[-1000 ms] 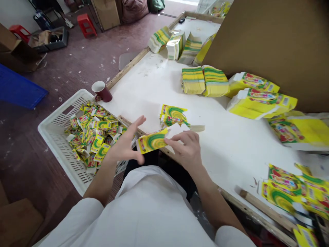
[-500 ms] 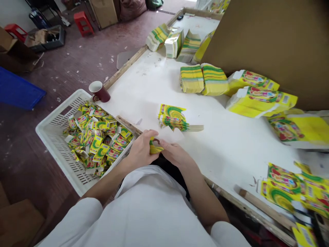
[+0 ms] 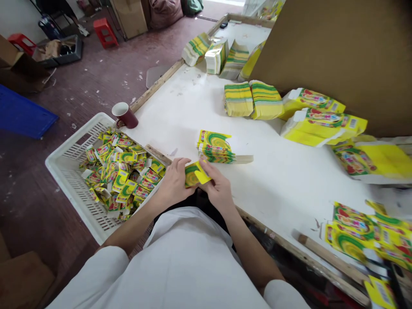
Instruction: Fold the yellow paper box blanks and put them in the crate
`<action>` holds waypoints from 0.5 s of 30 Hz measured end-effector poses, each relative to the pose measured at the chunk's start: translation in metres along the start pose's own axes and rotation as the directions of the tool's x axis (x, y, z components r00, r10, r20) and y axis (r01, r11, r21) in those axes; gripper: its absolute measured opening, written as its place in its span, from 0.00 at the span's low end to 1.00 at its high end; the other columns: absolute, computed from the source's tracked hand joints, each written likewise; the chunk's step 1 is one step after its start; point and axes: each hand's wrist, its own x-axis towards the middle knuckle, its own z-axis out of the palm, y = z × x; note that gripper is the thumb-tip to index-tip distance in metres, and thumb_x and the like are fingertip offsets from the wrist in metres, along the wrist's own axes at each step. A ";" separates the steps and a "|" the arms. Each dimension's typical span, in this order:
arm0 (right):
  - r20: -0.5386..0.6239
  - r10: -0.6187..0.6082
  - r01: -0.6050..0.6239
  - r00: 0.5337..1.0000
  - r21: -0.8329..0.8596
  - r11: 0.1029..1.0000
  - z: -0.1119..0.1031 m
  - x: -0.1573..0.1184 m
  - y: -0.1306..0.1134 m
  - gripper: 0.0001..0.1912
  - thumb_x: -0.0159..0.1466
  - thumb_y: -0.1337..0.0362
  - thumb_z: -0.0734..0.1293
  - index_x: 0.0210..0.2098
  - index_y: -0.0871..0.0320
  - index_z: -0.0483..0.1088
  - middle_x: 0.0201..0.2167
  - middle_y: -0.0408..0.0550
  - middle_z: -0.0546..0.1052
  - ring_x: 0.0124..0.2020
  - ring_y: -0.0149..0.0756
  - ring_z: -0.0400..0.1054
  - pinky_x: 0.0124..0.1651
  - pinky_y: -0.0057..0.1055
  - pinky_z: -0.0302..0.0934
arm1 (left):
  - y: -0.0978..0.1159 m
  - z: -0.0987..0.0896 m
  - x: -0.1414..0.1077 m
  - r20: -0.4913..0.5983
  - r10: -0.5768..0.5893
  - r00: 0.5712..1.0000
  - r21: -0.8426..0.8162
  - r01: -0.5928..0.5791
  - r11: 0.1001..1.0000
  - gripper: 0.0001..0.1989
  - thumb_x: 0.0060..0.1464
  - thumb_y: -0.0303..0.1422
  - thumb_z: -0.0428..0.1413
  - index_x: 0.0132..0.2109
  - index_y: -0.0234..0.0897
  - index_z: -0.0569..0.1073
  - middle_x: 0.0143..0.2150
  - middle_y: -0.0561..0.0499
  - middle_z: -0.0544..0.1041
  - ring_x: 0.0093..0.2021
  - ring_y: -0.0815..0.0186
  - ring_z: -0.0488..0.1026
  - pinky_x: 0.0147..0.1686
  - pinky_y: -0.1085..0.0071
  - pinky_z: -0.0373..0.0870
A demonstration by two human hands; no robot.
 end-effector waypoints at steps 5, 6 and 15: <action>0.178 -0.087 0.107 0.980 -0.105 0.989 -0.021 0.002 0.005 0.22 0.66 0.66 0.65 0.59 0.46 0.71 0.69 0.50 0.61 0.67 0.46 0.61 0.62 0.46 0.65 | -0.005 -0.022 -0.003 0.075 0.004 0.997 -0.028 -0.001 1.000 0.27 0.46 0.35 0.66 0.53 0.41 0.67 0.48 0.45 0.75 0.49 0.54 0.75 0.47 0.59 0.72; 0.226 -0.097 0.129 0.969 -0.134 0.983 -0.027 0.003 0.003 0.21 0.66 0.66 0.65 0.58 0.46 0.72 0.69 0.51 0.60 0.67 0.46 0.61 0.62 0.46 0.65 | -0.005 -0.024 -0.003 0.084 0.004 0.996 -0.024 -0.002 1.000 0.27 0.46 0.36 0.66 0.53 0.42 0.67 0.48 0.46 0.75 0.49 0.54 0.75 0.47 0.60 0.72; 0.130 0.012 -0.014 0.991 0.018 1.000 -0.022 0.017 -0.007 0.12 0.61 0.65 0.72 0.43 0.47 0.81 0.63 0.50 0.70 0.65 0.50 0.63 0.64 0.50 0.59 | 0.003 -0.016 0.006 -0.033 0.115 0.993 0.074 -0.112 0.991 0.28 0.50 0.35 0.64 0.56 0.42 0.65 0.48 0.44 0.76 0.49 0.53 0.74 0.50 0.58 0.70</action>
